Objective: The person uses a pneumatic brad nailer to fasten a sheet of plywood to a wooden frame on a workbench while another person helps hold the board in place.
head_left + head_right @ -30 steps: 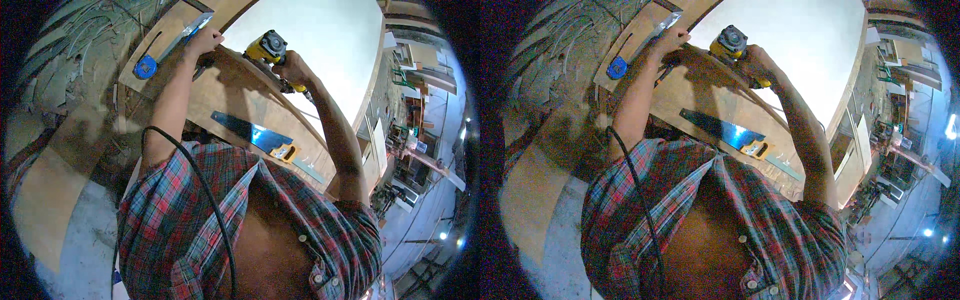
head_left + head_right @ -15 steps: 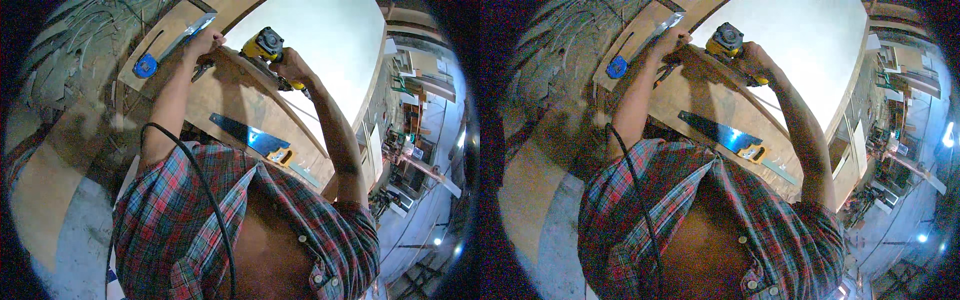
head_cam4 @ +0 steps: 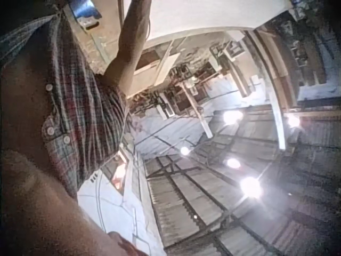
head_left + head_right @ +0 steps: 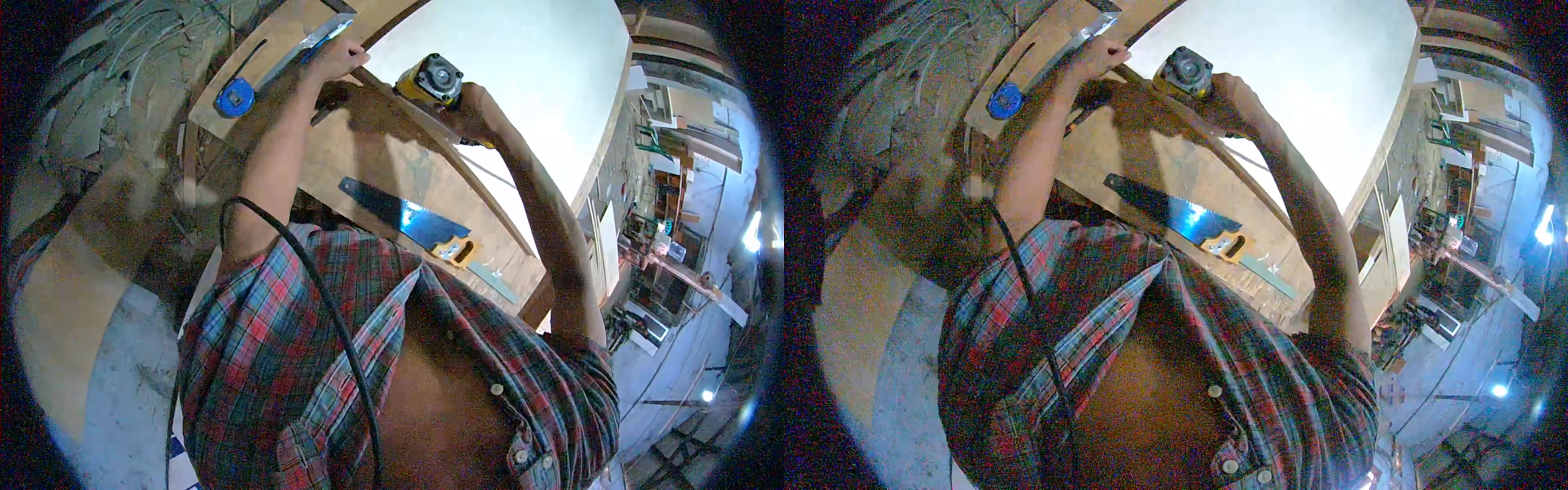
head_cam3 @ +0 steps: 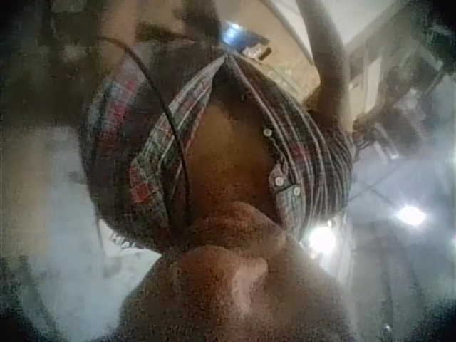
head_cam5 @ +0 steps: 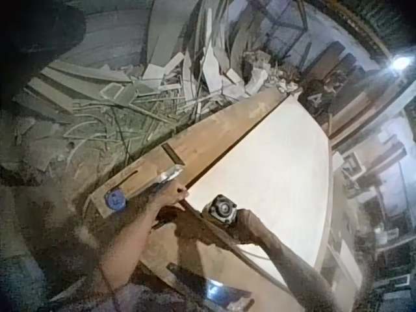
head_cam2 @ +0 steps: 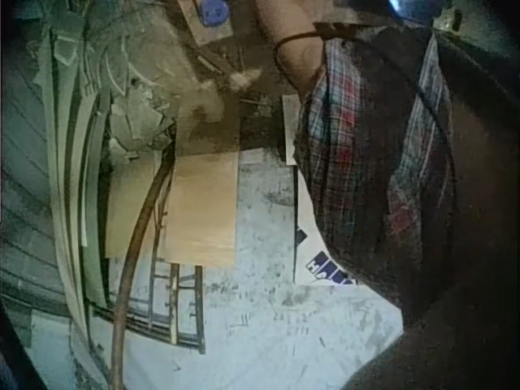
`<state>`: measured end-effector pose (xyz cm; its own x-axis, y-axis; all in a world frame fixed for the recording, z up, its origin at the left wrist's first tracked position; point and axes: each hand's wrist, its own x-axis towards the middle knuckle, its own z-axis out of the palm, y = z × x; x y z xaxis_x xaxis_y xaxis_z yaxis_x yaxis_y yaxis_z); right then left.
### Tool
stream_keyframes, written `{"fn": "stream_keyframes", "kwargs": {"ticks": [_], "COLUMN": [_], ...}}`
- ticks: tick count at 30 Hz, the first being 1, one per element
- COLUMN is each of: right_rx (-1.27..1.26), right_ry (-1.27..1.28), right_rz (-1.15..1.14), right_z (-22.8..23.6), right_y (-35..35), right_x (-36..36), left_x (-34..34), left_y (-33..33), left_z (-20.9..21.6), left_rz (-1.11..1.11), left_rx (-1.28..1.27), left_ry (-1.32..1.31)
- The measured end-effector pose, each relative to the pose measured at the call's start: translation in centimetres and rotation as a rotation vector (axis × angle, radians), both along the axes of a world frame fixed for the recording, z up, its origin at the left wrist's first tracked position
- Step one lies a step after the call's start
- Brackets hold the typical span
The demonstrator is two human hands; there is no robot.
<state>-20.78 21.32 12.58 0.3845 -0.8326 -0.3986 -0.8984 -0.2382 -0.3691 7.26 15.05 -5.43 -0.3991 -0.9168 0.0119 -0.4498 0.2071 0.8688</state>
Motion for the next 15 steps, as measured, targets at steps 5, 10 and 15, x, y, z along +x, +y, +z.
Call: {"fn": "stream_keyframes", "kwargs": {"ticks": [5, 10, 15], "right_rx": [0.023, 0.096, 0.078], "right_ry": [0.087, -0.036, -0.008], "right_rz": [0.041, -0.148, -0.124], "right_z": [0.5, 1.7, 0.4], "right_y": [0.9, 2.3, 2.0], "right_x": [0.4, -2.7, -3.6], "left_x": [1.3, -0.2, -0.8], "left_y": [0.9, 1.6, 4.8], "left_z": [-1.7, 2.6, 0.4], "left_rz": [0.194, 0.197, 0.360], "left_rx": [-0.011, 0.276, -0.141], "left_ry": [0.061, -0.018, -0.005]}}
